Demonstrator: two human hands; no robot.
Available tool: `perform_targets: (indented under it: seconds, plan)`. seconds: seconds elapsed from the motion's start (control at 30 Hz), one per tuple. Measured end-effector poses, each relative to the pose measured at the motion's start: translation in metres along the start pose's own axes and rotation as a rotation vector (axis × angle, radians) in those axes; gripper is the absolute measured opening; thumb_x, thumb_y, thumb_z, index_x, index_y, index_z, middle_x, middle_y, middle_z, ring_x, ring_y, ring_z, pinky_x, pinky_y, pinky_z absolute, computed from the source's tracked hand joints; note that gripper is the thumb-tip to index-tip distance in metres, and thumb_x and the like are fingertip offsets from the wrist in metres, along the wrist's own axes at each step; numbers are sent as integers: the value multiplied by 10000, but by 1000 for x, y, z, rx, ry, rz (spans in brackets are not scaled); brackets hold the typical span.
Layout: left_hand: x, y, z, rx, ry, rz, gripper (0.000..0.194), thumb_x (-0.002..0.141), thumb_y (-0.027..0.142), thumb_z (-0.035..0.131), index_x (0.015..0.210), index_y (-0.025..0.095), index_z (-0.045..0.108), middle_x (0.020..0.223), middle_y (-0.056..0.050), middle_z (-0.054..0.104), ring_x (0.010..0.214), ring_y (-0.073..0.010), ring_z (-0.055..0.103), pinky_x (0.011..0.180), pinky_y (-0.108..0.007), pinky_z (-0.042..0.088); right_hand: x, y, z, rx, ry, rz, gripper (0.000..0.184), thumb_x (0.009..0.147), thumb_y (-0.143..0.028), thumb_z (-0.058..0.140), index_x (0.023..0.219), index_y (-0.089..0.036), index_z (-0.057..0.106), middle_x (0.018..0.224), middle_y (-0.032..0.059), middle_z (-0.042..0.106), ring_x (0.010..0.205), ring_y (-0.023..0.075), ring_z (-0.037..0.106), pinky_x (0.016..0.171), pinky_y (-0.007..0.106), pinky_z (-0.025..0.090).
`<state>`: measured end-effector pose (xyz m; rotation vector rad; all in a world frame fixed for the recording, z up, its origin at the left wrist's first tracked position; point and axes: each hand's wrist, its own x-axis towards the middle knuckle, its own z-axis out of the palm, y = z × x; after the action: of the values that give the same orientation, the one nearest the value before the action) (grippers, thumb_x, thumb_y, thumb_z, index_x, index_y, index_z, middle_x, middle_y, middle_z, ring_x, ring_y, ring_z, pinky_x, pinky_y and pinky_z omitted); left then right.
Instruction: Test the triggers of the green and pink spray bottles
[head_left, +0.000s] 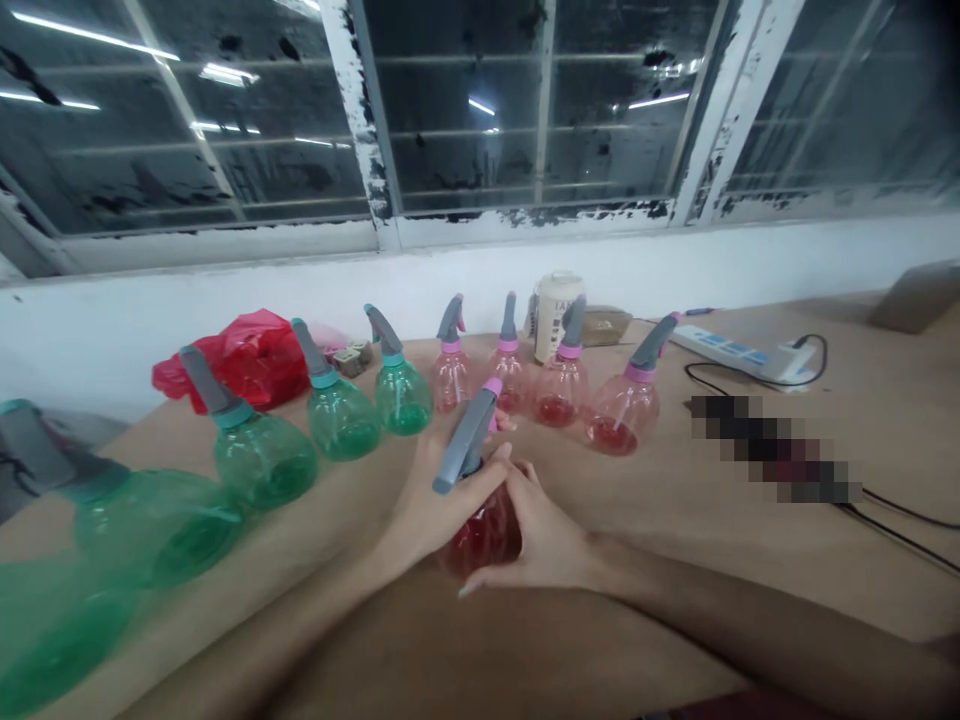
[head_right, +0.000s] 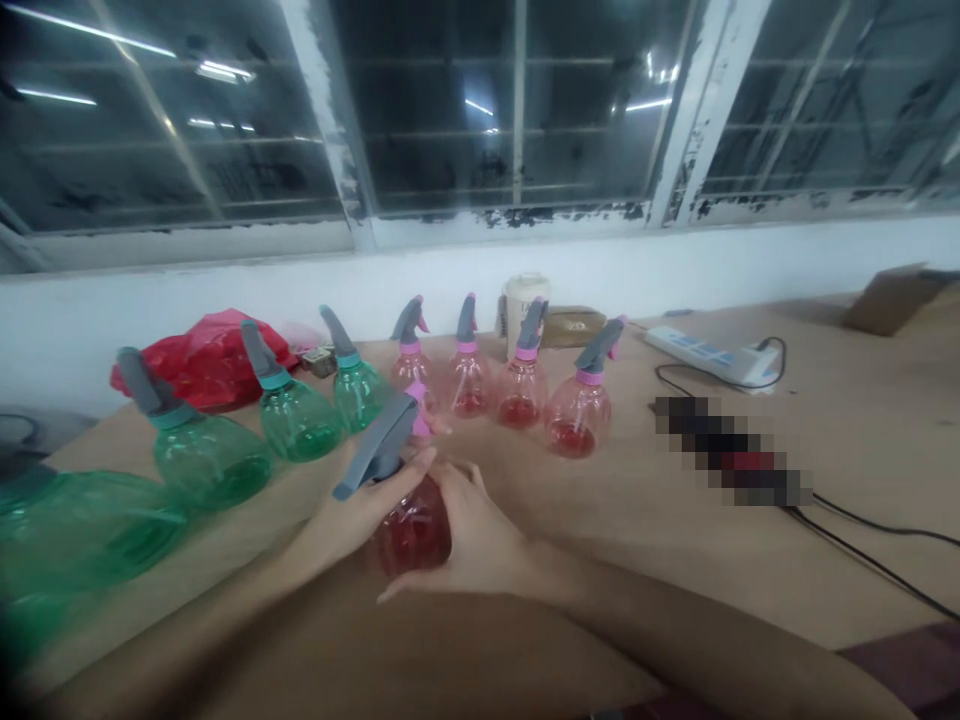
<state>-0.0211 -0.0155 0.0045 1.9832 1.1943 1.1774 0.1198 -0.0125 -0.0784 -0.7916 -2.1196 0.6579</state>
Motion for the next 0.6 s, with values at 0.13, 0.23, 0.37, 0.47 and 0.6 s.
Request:
perform_targets:
  seconds: [0.13, 0.23, 0.37, 0.47, 0.6]
  plan:
    - [0, 4, -2, 40, 29, 74, 66, 805, 281, 561, 804, 215, 564, 716, 16, 626, 644, -146, 601, 665, -290, 505, -1, -5, 1, 12, 9, 39, 1102, 460, -582, 819, 1369, -198, 327, 1363, 129, 468, 1229, 331, 418, 1041, 508, 309]
    - [-1, 5, -3, 92, 60, 104, 148, 801, 289, 552, 680, 212, 516, 605, 39, 541, 554, -124, 517, 581, -271, 462, -3, -8, 2, 16, 10, 82, 1093, 437, -558, 835, 1360, -210, 364, 1330, 127, 497, 1177, 344, 460, 1006, 528, 343]
    - [0, 4, -3, 42, -8, 86, 109, 815, 292, 553, 750, 205, 561, 648, 24, 568, 600, -129, 549, 621, -273, 478, -5, -11, 1, 10, 24, 79, 1124, 450, -532, 842, 1395, -230, 315, 1328, 115, 496, 1173, 328, 467, 998, 511, 360]
    - [0, 2, -2, -35, -17, 64, 116, 816, 277, 565, 899, 204, 600, 768, -3, 643, 750, -157, 623, 732, -294, 506, -5, -10, -1, -2, 34, 88, 1124, 453, -529, 843, 1395, -225, 310, 1307, 122, 510, 1163, 325, 476, 987, 513, 373]
    - [-2, -1, 1, -22, 16, 50, 137, 822, 283, 565, 922, 211, 626, 608, 24, 608, 683, -166, 631, 654, -289, 514, -4, -9, -2, -19, 30, 104, 1082, 447, -544, 839, 1355, -202, 359, 1271, 130, 538, 1163, 335, 476, 988, 527, 366]
